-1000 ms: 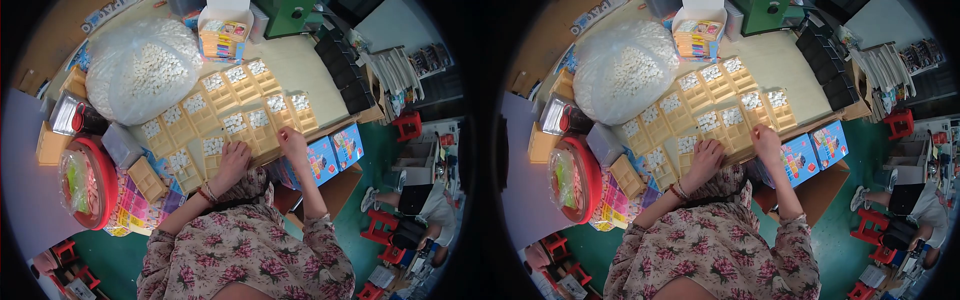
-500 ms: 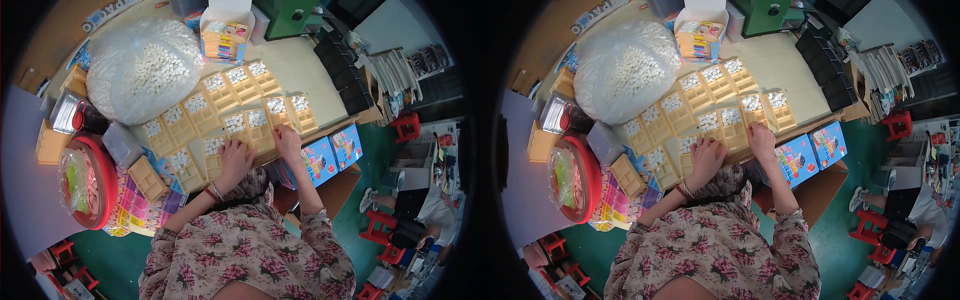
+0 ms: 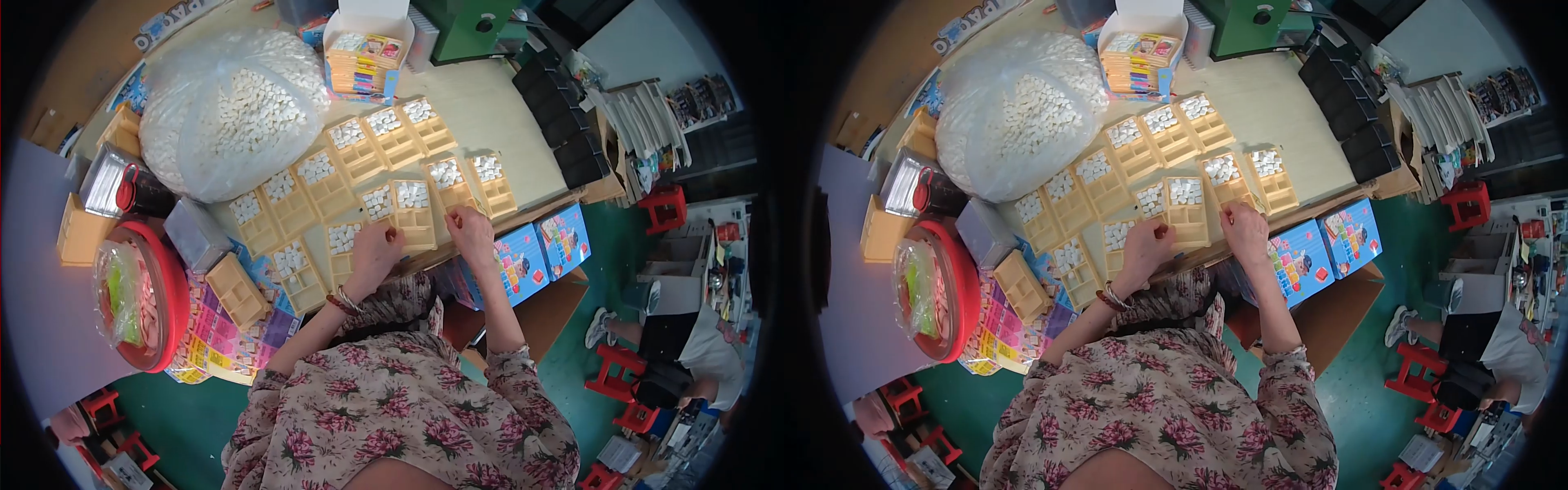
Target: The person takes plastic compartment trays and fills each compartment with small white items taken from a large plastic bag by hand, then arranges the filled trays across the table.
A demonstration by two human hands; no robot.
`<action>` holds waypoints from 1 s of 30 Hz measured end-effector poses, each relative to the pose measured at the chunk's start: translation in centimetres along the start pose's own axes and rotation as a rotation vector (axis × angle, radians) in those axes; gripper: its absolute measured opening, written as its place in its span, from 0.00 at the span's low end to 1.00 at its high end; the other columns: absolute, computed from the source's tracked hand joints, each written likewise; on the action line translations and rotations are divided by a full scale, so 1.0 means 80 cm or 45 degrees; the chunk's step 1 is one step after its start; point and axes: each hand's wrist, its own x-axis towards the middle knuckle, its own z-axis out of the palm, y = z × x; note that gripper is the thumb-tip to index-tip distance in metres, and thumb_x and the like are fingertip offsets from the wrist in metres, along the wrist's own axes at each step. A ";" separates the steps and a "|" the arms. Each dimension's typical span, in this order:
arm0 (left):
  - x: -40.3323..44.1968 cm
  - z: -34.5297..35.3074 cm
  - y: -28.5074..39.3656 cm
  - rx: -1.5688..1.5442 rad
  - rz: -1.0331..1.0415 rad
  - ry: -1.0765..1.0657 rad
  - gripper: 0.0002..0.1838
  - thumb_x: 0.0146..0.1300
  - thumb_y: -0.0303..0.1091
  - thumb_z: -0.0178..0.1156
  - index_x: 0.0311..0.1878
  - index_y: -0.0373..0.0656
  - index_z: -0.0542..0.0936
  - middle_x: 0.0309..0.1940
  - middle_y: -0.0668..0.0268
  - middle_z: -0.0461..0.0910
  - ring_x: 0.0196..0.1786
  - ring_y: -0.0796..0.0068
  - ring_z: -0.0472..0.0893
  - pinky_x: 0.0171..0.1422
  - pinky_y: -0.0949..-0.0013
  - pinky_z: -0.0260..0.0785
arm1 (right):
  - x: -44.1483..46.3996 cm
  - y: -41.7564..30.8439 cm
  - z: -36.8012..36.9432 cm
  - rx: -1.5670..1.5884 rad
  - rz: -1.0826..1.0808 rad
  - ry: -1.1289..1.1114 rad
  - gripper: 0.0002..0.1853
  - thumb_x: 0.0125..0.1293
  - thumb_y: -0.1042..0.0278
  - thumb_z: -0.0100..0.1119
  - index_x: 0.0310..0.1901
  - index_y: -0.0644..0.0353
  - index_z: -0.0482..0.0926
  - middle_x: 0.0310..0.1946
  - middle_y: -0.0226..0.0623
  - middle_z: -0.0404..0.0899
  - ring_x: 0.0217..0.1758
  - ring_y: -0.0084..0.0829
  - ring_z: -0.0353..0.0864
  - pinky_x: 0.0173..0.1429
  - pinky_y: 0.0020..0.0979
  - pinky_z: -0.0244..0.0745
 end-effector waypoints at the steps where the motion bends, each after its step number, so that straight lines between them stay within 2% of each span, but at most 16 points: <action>1: 0.000 -0.001 -0.003 0.025 0.036 0.012 0.12 0.54 0.36 0.58 0.25 0.35 0.79 0.21 0.55 0.78 0.27 0.56 0.77 0.33 0.60 0.66 | -0.002 0.000 0.001 -0.001 0.011 0.004 0.07 0.55 0.66 0.61 0.29 0.61 0.78 0.23 0.40 0.78 0.27 0.40 0.79 0.34 0.38 0.72; 2: -0.001 -0.002 -0.005 0.048 0.071 0.026 0.12 0.56 0.35 0.57 0.28 0.33 0.80 0.21 0.54 0.78 0.24 0.57 0.78 0.29 0.63 0.68 | -0.004 0.000 0.004 0.014 0.014 0.030 0.07 0.55 0.66 0.61 0.29 0.61 0.78 0.22 0.40 0.78 0.26 0.40 0.79 0.34 0.38 0.72; 6: -0.004 -0.015 0.002 0.088 0.021 -0.067 0.11 0.56 0.34 0.57 0.28 0.33 0.79 0.21 0.51 0.77 0.24 0.55 0.77 0.30 0.62 0.67 | -0.012 -0.003 0.008 0.011 0.033 0.091 0.07 0.55 0.67 0.61 0.28 0.60 0.77 0.21 0.39 0.78 0.25 0.40 0.79 0.34 0.38 0.71; 12: -0.010 -0.036 0.011 0.119 0.118 0.049 0.10 0.55 0.32 0.56 0.26 0.33 0.77 0.21 0.49 0.76 0.25 0.52 0.76 0.30 0.60 0.67 | -0.022 -0.018 0.020 0.029 0.015 0.073 0.07 0.55 0.68 0.62 0.26 0.60 0.75 0.20 0.38 0.78 0.24 0.39 0.79 0.36 0.37 0.71; 13: -0.012 -0.044 0.016 0.159 0.105 0.077 0.10 0.55 0.32 0.57 0.25 0.33 0.77 0.21 0.50 0.75 0.25 0.53 0.76 0.31 0.60 0.67 | -0.026 -0.020 0.025 0.050 -0.011 0.050 0.05 0.56 0.68 0.59 0.28 0.57 0.73 0.21 0.35 0.77 0.26 0.39 0.78 0.37 0.41 0.68; 16: -0.016 -0.061 0.012 0.232 0.092 0.142 0.09 0.55 0.31 0.57 0.25 0.34 0.78 0.22 0.51 0.76 0.26 0.53 0.76 0.33 0.59 0.67 | -0.033 -0.033 0.028 0.017 -0.090 0.045 0.07 0.55 0.68 0.61 0.26 0.59 0.75 0.21 0.37 0.79 0.24 0.38 0.79 0.35 0.37 0.71; 20: -0.022 -0.077 -0.003 0.321 0.090 0.232 0.09 0.55 0.31 0.57 0.25 0.35 0.78 0.24 0.54 0.76 0.29 0.54 0.76 0.34 0.60 0.68 | -0.033 -0.048 0.020 0.018 -0.142 -0.040 0.05 0.56 0.68 0.61 0.28 0.58 0.76 0.21 0.37 0.79 0.25 0.39 0.79 0.36 0.38 0.71; 22: -0.026 -0.082 -0.004 0.340 0.068 0.246 0.09 0.55 0.31 0.57 0.25 0.34 0.78 0.24 0.54 0.76 0.29 0.55 0.76 0.35 0.60 0.68 | -0.025 -0.044 0.005 0.174 0.016 -0.003 0.05 0.56 0.67 0.61 0.31 0.57 0.78 0.20 0.37 0.78 0.25 0.40 0.79 0.39 0.40 0.71; 24: -0.028 -0.085 -0.006 0.360 0.040 0.252 0.09 0.55 0.31 0.57 0.25 0.34 0.78 0.24 0.54 0.76 0.30 0.55 0.76 0.35 0.59 0.68 | 0.006 -0.016 -0.018 0.008 0.220 0.252 0.08 0.56 0.67 0.60 0.38 0.56 0.78 0.25 0.37 0.77 0.28 0.38 0.78 0.40 0.38 0.72; 26: -0.029 -0.082 -0.008 0.335 0.085 0.267 0.09 0.55 0.30 0.57 0.25 0.34 0.78 0.24 0.55 0.76 0.29 0.55 0.76 0.35 0.59 0.68 | 0.041 0.050 -0.031 -0.470 0.168 0.532 0.08 0.57 0.67 0.59 0.38 0.58 0.78 0.33 0.41 0.78 0.35 0.39 0.79 0.42 0.40 0.74; 28: -0.026 -0.078 -0.008 0.332 0.095 0.256 0.09 0.55 0.30 0.57 0.26 0.34 0.78 0.24 0.55 0.76 0.29 0.55 0.76 0.35 0.59 0.68 | 0.062 0.097 -0.049 -0.652 0.286 0.335 0.08 0.58 0.67 0.57 0.39 0.59 0.77 0.39 0.44 0.76 0.40 0.43 0.78 0.41 0.43 0.74; 29: -0.023 -0.077 -0.008 0.329 0.107 0.246 0.09 0.55 0.30 0.57 0.26 0.34 0.78 0.24 0.55 0.76 0.29 0.55 0.76 0.35 0.59 0.68 | 0.072 0.117 -0.050 -0.653 0.289 0.340 0.08 0.58 0.67 0.57 0.39 0.59 0.77 0.39 0.44 0.76 0.40 0.43 0.78 0.41 0.43 0.74; 30: -0.021 -0.077 -0.007 0.327 0.113 0.244 0.09 0.55 0.30 0.57 0.26 0.34 0.78 0.24 0.55 0.76 0.29 0.55 0.76 0.35 0.59 0.68 | 0.079 0.137 -0.047 -0.470 0.249 0.214 0.08 0.58 0.68 0.56 0.39 0.59 0.77 0.38 0.44 0.77 0.40 0.44 0.78 0.42 0.43 0.74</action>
